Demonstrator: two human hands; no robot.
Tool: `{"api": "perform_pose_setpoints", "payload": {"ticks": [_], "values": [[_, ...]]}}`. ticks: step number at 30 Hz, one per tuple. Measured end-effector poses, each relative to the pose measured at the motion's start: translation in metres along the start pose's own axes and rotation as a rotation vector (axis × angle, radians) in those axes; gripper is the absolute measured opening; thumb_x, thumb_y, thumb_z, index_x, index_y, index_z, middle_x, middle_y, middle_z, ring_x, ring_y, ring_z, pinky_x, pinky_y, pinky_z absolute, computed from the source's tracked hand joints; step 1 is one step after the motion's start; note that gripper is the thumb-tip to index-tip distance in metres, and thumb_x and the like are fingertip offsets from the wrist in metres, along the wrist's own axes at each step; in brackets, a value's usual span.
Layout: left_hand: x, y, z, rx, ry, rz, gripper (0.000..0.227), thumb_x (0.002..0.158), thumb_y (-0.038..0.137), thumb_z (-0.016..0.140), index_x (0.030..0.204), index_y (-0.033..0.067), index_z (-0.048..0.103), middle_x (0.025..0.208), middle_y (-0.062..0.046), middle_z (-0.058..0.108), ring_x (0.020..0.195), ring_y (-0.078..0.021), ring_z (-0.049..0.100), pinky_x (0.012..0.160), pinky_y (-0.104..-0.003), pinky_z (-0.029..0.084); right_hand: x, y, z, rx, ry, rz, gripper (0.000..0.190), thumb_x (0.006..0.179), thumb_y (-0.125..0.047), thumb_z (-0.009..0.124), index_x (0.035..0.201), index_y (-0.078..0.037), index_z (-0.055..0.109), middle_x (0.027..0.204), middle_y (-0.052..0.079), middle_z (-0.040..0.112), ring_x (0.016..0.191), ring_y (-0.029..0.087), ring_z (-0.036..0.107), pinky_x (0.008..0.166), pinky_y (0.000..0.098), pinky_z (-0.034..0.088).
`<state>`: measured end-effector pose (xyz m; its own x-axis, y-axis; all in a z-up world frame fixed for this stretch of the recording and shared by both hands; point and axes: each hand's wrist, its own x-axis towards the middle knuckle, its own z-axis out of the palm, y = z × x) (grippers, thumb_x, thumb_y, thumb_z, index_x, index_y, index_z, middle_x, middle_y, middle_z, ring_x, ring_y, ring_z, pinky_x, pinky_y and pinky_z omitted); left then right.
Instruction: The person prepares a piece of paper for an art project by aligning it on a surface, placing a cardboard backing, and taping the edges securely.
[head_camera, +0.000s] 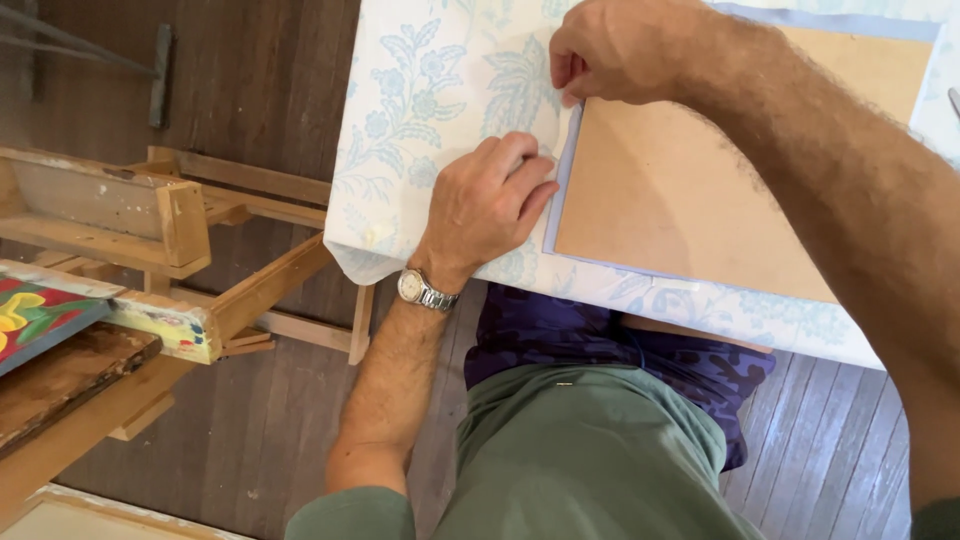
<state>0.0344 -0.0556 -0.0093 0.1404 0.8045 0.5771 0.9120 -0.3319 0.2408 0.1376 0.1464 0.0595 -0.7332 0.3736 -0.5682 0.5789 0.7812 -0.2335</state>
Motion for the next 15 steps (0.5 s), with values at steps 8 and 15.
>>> {"api": "perform_pose_setpoints", "payload": {"ticks": [8,15], "values": [[0.002,0.0,0.008,0.137,-0.096,-0.016,0.018,0.095,0.027,0.076,0.108,0.0144,0.073,0.104,-0.004,0.056,0.07,-0.0224,0.051,0.05,-0.035,0.043,0.023,0.008,0.013,-0.104,0.071,-0.037,0.022,0.093,-0.035,0.078,0.108,-0.018,0.076,0.095,-0.003,0.078,0.085,0.021,0.07,0.073,0.0357,0.052],[0.003,0.0,0.007,0.157,-0.085,0.0,0.016,0.094,0.025,0.078,0.106,0.0154,0.073,0.096,-0.002,0.053,0.066,-0.0197,0.047,0.048,-0.032,0.038,0.056,0.047,0.029,0.353,0.14,-0.145,0.011,0.095,-0.017,0.073,0.101,-0.008,0.073,0.093,0.006,0.07,0.081,0.02,0.061,0.069,0.0344,0.048]]}}
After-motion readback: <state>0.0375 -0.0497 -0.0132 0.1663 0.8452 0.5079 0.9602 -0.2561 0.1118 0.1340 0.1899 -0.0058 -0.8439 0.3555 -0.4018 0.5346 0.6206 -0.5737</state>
